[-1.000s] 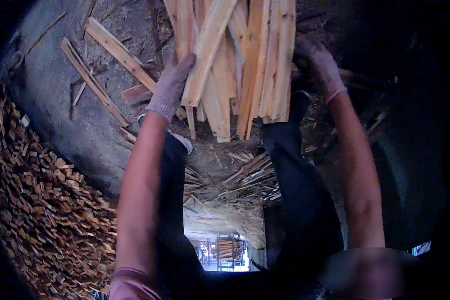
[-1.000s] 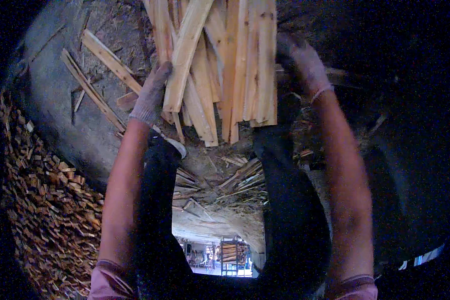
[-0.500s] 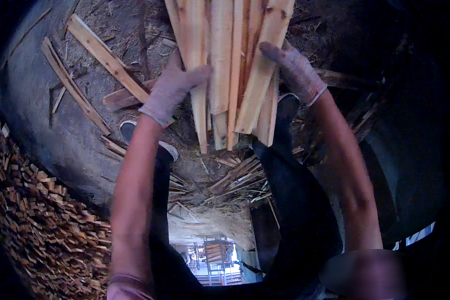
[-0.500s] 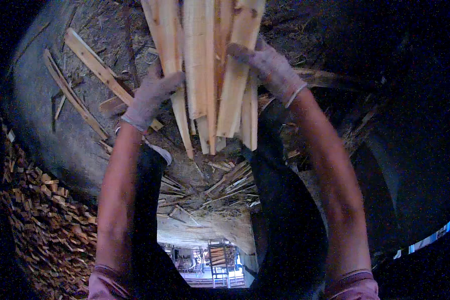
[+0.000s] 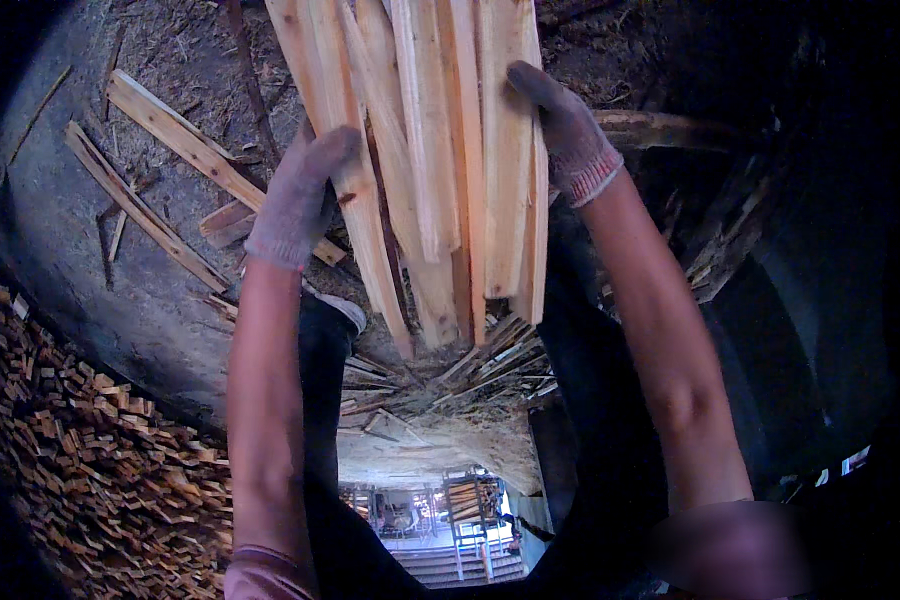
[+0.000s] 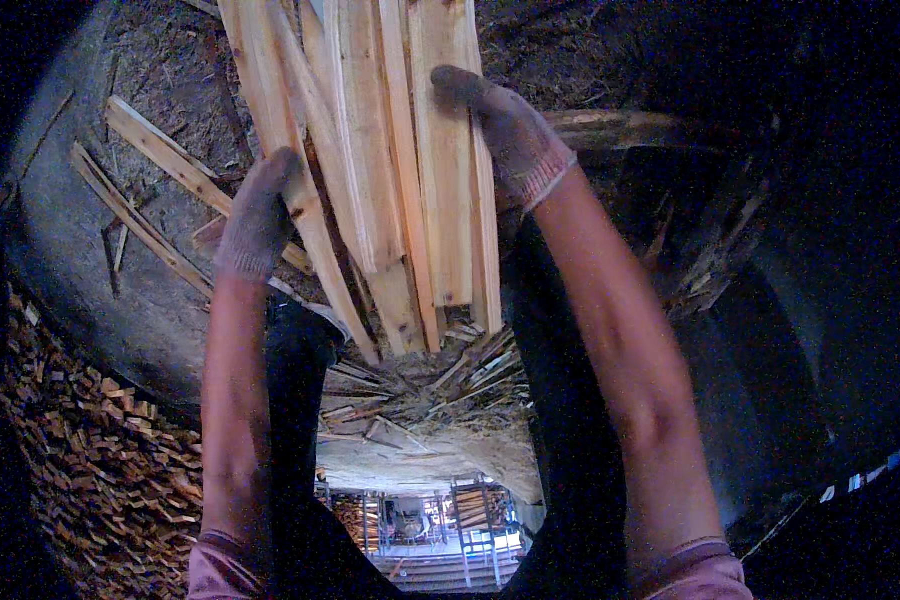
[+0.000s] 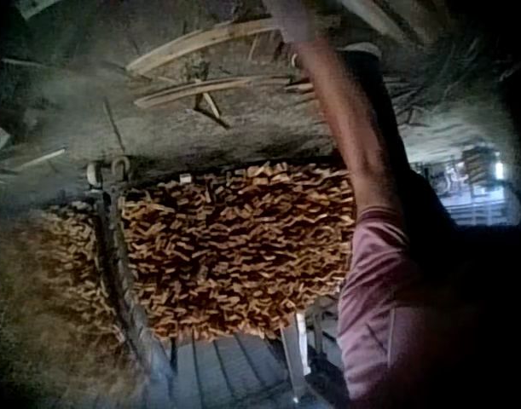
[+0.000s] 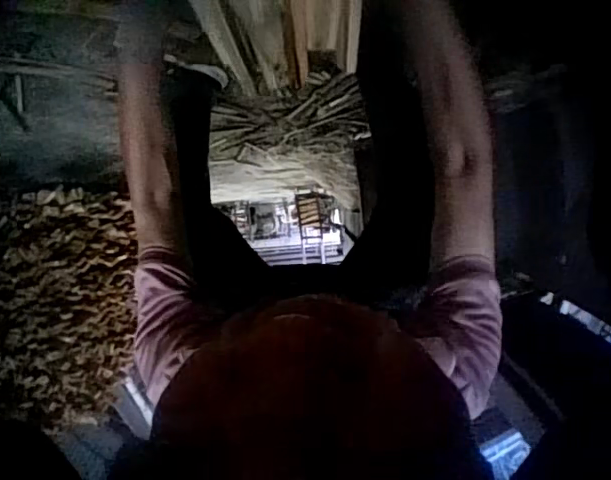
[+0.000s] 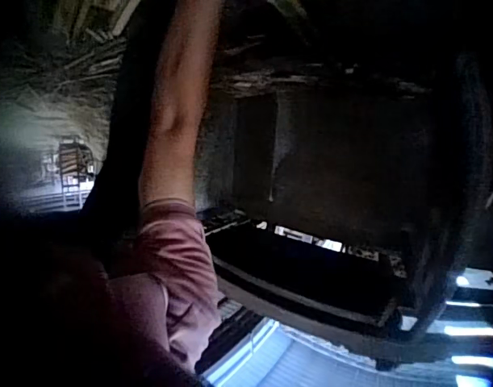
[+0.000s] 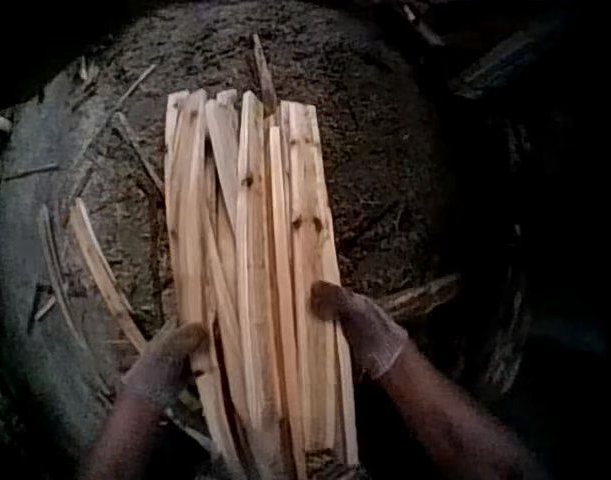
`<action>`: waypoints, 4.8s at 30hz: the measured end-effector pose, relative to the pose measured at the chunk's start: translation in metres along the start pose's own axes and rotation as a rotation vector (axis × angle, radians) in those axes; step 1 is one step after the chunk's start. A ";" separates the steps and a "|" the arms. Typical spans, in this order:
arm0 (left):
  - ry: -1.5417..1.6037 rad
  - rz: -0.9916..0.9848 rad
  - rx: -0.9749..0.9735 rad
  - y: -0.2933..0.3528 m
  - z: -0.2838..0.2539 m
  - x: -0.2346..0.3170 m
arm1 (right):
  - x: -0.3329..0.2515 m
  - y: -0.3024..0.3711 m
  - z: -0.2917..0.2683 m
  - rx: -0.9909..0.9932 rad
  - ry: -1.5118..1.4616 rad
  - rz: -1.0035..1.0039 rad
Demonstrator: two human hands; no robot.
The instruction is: The person gathers loose wooden planks from the floor of a workshop and stacks them into a neat pile. They repeatedly bend down to pick up handfuls of wood, align them, and place them onto a growing stack, clearing the floor area in the process.
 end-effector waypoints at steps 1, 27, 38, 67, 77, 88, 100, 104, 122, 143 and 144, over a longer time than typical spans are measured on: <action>0.144 -0.029 0.010 0.007 0.011 0.007 | 0.001 0.005 -0.002 -0.023 -0.015 0.010; 0.410 -0.348 -0.041 0.277 0.089 0.153 | -0.009 0.279 0.157 0.060 -0.183 0.310; 0.848 -0.372 -0.184 0.194 0.078 0.066 | 0.024 0.181 0.134 0.085 -0.103 0.329; 0.614 -0.475 0.102 0.373 0.126 0.009 | 0.111 0.331 0.136 0.156 -0.240 0.536; 0.620 -0.687 -0.107 0.385 0.172 0.043 | 0.081 0.399 0.125 0.420 -0.196 0.396; 0.448 -0.207 -0.236 0.459 0.173 0.167 | -0.011 0.488 0.197 0.145 0.123 -0.022; -0.304 0.735 0.492 0.545 0.006 0.229 | -0.113 0.553 0.557 -0.400 0.669 -0.275; 0.090 0.839 0.666 0.671 -0.079 0.374 | -0.124 0.568 0.733 -0.722 0.915 -0.394; -0.278 0.458 1.446 0.907 -0.606 0.754 | -0.132 0.586 1.500 0.036 2.436 -1.873; -1.193 -0.213 1.495 0.849 -0.654 0.775 | -0.126 0.422 1.486 -0.425 2.264 -1.647; -1.181 -0.145 1.459 0.842 -0.656 0.774 | -0.135 0.413 1.473 -0.489 2.113 -1.770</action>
Point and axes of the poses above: each hand's wrist, its own y-axis away from the middle knuckle, its own z-axis out of the palm, x = y × z, the point moved 3 cm from there along -y, towards the middle knuckle, and after that the axes turned 5 degrees about -y, right-handed, at the moved point
